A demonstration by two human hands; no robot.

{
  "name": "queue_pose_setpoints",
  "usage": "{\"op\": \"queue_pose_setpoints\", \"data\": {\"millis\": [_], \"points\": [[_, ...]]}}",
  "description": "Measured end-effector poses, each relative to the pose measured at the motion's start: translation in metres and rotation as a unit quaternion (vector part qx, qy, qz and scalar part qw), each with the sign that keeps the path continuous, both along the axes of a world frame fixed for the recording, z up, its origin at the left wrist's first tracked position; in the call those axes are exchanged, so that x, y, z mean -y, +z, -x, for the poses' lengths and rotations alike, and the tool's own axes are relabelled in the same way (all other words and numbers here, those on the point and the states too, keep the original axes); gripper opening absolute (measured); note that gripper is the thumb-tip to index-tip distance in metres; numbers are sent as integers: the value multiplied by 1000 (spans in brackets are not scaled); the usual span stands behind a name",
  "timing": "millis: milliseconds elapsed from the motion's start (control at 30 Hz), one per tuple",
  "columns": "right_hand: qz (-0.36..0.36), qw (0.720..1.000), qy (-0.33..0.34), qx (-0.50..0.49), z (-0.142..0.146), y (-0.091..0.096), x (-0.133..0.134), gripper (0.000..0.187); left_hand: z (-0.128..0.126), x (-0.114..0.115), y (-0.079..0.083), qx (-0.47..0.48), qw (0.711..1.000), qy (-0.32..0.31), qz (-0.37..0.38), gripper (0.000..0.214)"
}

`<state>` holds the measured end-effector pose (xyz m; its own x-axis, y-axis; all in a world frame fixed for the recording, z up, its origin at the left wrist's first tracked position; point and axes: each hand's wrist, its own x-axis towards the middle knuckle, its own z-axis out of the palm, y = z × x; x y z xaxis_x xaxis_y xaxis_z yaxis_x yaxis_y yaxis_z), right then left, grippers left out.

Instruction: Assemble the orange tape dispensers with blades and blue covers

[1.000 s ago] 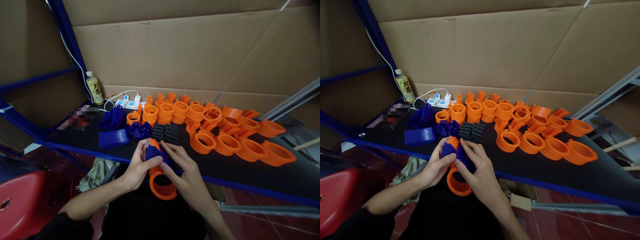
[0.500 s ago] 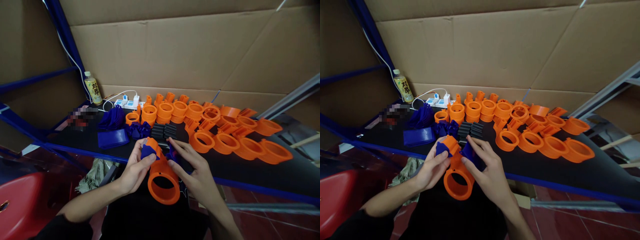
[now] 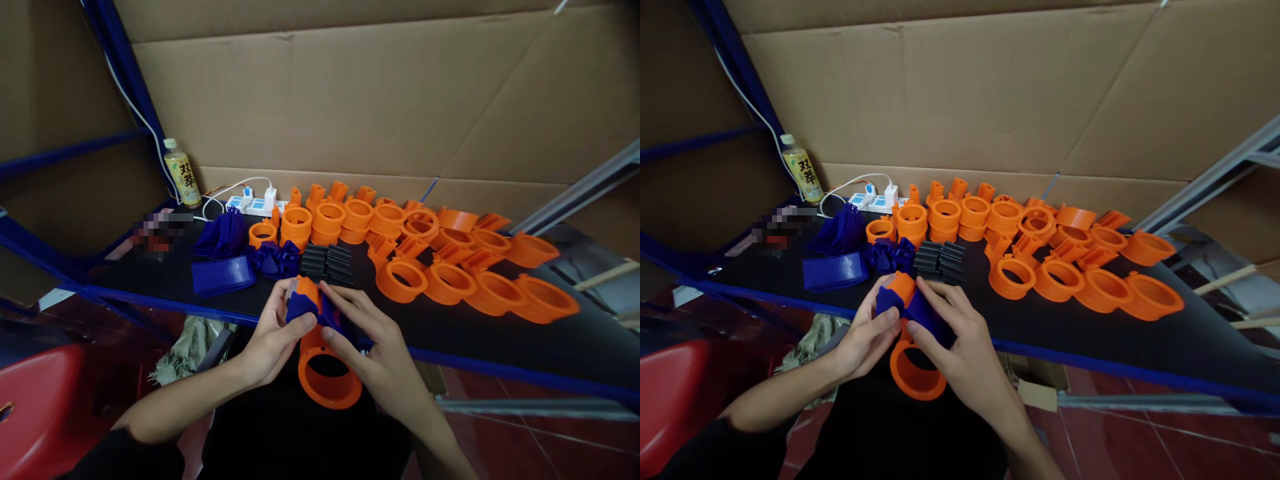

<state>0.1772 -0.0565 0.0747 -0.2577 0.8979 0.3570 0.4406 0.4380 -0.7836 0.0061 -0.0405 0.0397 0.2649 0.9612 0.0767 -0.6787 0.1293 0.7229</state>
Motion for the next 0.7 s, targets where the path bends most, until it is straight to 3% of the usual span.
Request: {"op": "queue_pose_setpoints", "data": {"millis": [133, 233, 433, 700], "points": [[30, 998, 27, -41, -1, 4, 0, 52, 3, 5, 4, -47, 999, 13, -14, 62], [82, 989, 33, -115, -2, 2, -2, 43, 6, 9, 8, -67, 997, 9, -47, 64], [207, 934, 2, -292, 4, -5, -4, 25, 11, 11, 6, -82, 992, 2, -97, 72], [253, 889, 24, -381, 6, 1, 0, 22, 19, 11, -4, -77, 989, -11, -126, 75]]}}
